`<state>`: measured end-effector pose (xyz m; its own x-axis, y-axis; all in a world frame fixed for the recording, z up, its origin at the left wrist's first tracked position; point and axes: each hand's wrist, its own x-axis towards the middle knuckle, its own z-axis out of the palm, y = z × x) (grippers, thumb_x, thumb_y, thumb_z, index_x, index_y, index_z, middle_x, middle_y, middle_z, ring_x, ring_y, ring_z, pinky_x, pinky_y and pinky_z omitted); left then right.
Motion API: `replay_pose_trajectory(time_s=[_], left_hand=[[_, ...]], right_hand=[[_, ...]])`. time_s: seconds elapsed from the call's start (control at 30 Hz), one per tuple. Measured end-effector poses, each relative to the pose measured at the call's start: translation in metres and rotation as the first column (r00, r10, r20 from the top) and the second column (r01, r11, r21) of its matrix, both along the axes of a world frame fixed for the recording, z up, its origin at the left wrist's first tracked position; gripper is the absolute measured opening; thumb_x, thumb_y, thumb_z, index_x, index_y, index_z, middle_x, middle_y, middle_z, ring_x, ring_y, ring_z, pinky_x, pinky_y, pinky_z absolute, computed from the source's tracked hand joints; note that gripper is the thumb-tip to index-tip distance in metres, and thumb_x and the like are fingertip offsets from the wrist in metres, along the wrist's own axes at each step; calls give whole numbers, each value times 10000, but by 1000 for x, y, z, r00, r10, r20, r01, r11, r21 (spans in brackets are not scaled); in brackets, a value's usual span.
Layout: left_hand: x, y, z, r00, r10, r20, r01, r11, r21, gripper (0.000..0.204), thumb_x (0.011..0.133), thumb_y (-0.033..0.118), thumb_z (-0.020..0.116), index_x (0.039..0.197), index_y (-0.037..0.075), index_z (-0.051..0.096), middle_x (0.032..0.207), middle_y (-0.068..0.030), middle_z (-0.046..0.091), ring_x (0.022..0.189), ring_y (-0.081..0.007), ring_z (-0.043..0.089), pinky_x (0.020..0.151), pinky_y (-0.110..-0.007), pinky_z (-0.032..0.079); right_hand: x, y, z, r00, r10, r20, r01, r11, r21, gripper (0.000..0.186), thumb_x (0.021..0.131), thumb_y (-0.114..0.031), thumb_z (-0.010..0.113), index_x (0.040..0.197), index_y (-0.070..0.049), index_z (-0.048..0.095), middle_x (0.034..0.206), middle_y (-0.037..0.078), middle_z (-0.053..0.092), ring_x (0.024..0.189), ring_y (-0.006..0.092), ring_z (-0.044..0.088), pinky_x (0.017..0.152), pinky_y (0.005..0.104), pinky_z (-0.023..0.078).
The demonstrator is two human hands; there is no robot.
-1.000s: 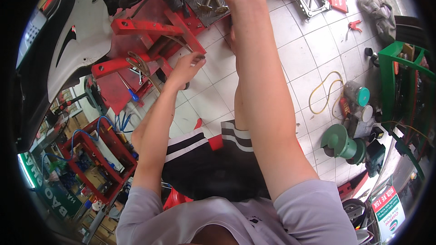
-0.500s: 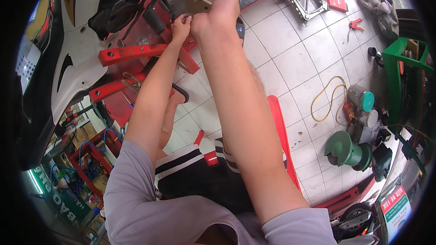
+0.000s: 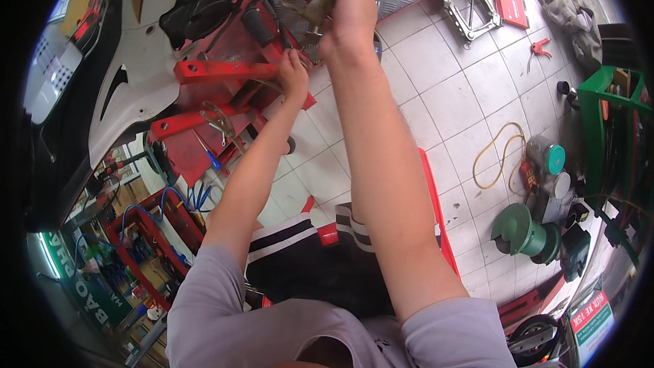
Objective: The person sits on a stool in a workshop and works on mechanical parts, likely from a motorcycle. They use their hands to manipulate a long metal strip and a brass-colored component, assembling or adjusting them together.
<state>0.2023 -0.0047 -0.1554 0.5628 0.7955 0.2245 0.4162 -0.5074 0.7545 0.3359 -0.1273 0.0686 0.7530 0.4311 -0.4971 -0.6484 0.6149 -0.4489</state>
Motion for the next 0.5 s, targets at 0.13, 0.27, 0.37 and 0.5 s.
replay_pose_trajectory(time_s=[0.13,0.27,0.37,0.5], left_hand=[[-45,-71,83,962,-242,-125,-34,349,-937,343,1040,316,400,852,63,536,663,-52,577,641,-193,611,569,-347,476],[-86,-78,160,795,-606,-29,-5,40,-999,230,1017,218,461,1006,7,550,822,-67,608,783,-176,627,681,-306,512],[-110,-66,181,837,-520,169,253,96,-963,169,969,85,512,1096,-19,552,897,-53,614,845,-150,623,761,-305,523],[-109,-64,203,893,-270,360,439,349,-828,310,890,-74,559,1196,-36,531,1001,-57,613,921,-134,608,853,-315,520]], right_hand=[[3,-2,-10,994,86,64,-83,996,-45,302,838,-51,396,1088,72,515,923,178,612,859,306,624,788,402,508],[-4,7,-17,985,168,43,-168,986,2,160,840,-103,463,937,13,517,765,106,541,678,238,562,613,357,487],[-17,16,-20,938,335,89,-338,941,20,179,849,-190,532,911,-23,520,755,94,542,625,184,526,568,338,458],[-37,26,-24,906,412,96,-416,909,28,240,862,-299,578,864,-73,496,690,36,480,586,135,450,554,313,411]])
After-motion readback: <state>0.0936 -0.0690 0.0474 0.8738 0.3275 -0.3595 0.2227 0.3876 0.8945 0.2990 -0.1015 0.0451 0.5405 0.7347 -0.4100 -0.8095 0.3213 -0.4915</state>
